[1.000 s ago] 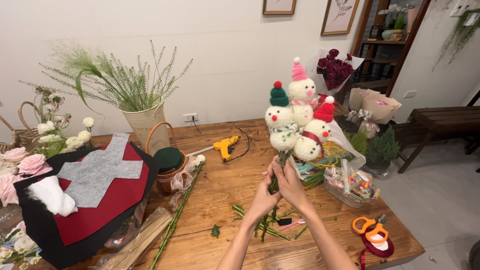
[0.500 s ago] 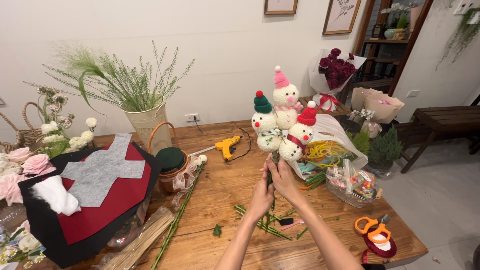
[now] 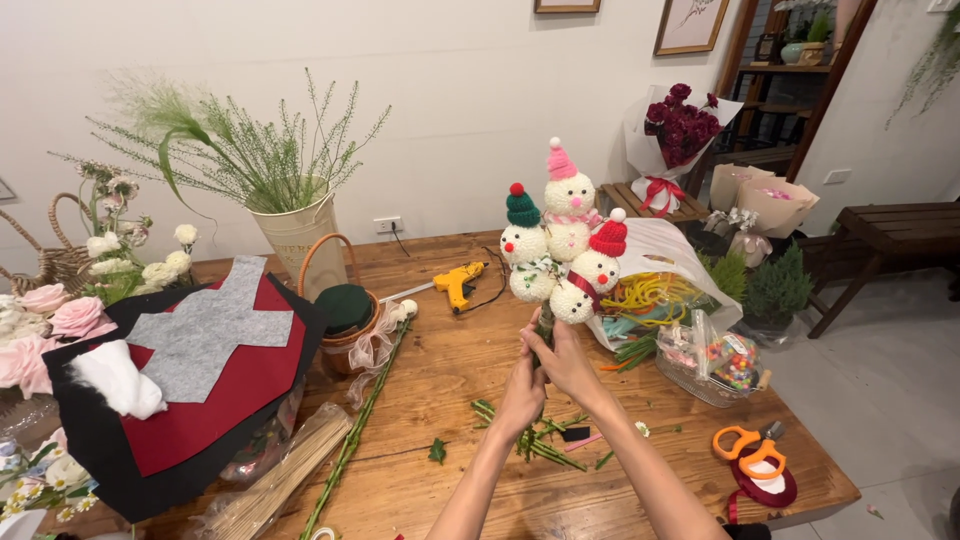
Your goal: The person arranges a bouquet of snowman plushies on a wooden table. They cut the stems with scissors, cut a floral foam block with a knife, and wrap the base in plastic. Finally, they spray the arrangement with water from a spray bottle.
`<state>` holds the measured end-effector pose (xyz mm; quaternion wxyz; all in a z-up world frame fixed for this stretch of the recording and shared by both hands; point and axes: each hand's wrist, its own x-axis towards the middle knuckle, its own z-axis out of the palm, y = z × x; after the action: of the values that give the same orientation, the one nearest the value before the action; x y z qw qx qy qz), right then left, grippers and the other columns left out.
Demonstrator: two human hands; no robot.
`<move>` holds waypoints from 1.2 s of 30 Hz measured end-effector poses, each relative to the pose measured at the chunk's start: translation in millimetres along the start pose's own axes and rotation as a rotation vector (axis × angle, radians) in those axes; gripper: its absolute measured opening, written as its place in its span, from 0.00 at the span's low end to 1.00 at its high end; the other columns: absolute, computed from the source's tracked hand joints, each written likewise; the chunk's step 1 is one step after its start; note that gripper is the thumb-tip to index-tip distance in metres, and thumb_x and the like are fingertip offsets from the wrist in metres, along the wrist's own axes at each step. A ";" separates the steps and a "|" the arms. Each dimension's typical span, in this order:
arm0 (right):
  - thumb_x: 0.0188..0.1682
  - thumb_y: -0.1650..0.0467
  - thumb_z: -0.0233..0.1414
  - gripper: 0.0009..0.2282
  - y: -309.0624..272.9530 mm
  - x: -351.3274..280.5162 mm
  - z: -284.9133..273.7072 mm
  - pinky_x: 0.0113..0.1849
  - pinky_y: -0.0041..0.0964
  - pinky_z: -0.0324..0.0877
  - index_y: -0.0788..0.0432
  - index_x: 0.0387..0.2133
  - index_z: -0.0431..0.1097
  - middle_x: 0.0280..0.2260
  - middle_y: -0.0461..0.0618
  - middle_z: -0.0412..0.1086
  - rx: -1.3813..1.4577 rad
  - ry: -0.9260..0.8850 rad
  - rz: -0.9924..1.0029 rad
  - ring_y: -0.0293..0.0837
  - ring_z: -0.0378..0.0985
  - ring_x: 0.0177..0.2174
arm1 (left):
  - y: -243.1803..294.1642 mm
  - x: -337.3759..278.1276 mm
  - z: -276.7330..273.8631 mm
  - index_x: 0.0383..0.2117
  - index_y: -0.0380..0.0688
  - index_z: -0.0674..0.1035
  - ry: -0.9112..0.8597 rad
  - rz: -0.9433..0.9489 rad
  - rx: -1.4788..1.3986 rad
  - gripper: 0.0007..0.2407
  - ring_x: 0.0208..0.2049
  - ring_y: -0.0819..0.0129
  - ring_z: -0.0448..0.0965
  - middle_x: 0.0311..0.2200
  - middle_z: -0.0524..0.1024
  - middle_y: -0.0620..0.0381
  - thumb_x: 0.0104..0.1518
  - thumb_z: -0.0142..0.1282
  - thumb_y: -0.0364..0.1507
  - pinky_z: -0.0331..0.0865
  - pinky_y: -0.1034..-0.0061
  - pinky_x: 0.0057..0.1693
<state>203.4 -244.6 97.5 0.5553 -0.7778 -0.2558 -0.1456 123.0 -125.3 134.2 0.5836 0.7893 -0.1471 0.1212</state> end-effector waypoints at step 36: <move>0.53 0.71 0.50 0.11 -9.4 1.9 -6.7 0.37 0.41 0.78 0.66 0.45 0.67 0.35 0.58 0.78 0.143 -0.023 0.056 0.45 0.84 0.29 | -49.2 9.5 25.2 0.29 0.39 0.76 -0.012 -0.092 -0.028 0.07 0.34 0.48 0.79 0.25 0.77 0.45 0.61 0.46 0.26 0.70 0.55 0.42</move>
<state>200.1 -248.0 108.2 0.6105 -0.7446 -0.2499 -0.1024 150.7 -136.8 86.8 0.5989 0.7876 -0.1157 0.0872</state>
